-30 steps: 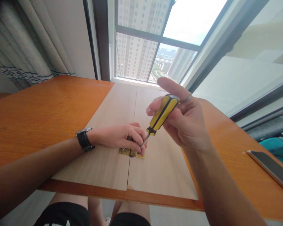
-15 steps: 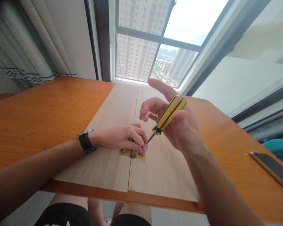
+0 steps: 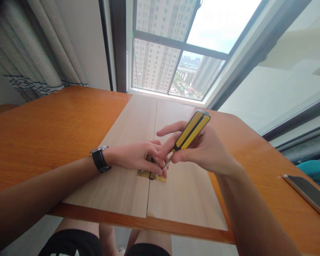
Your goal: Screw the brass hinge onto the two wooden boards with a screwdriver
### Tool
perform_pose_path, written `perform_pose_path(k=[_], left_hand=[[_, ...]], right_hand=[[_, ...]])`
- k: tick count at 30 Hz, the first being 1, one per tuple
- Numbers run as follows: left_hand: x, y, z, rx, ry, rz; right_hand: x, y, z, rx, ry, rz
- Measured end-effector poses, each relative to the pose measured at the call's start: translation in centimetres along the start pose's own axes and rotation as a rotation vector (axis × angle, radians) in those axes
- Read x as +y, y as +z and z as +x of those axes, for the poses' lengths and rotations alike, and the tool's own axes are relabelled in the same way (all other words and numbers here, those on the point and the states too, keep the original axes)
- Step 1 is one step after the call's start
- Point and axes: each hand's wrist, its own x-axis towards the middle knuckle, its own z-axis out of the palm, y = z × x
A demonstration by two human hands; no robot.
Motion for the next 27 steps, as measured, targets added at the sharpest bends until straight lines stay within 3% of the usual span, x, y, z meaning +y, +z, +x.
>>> perform_pose_path(k=[5, 11, 22, 27], left_hand=[[0.6, 0.0, 0.1, 0.053, -0.024, -0.078], [0.1, 0.3, 0.0, 0.017, -0.111, -0.222], [0.5, -0.1, 0.0, 0.004, -0.025, -0.112], [0.6, 0.0, -0.1, 0.010, -0.064, -0.125]], right_hand=[[0.5, 0.3, 0.3, 0.016, -0.037, 0.017], [0.6, -0.7, 0.2, -0.186, 0.057, 0.087], [-0.2, -1.6, -0.6, -0.013, -0.014, -0.012], [0.2, -1.9, -0.6, -0.030, -0.040, -0.036]])
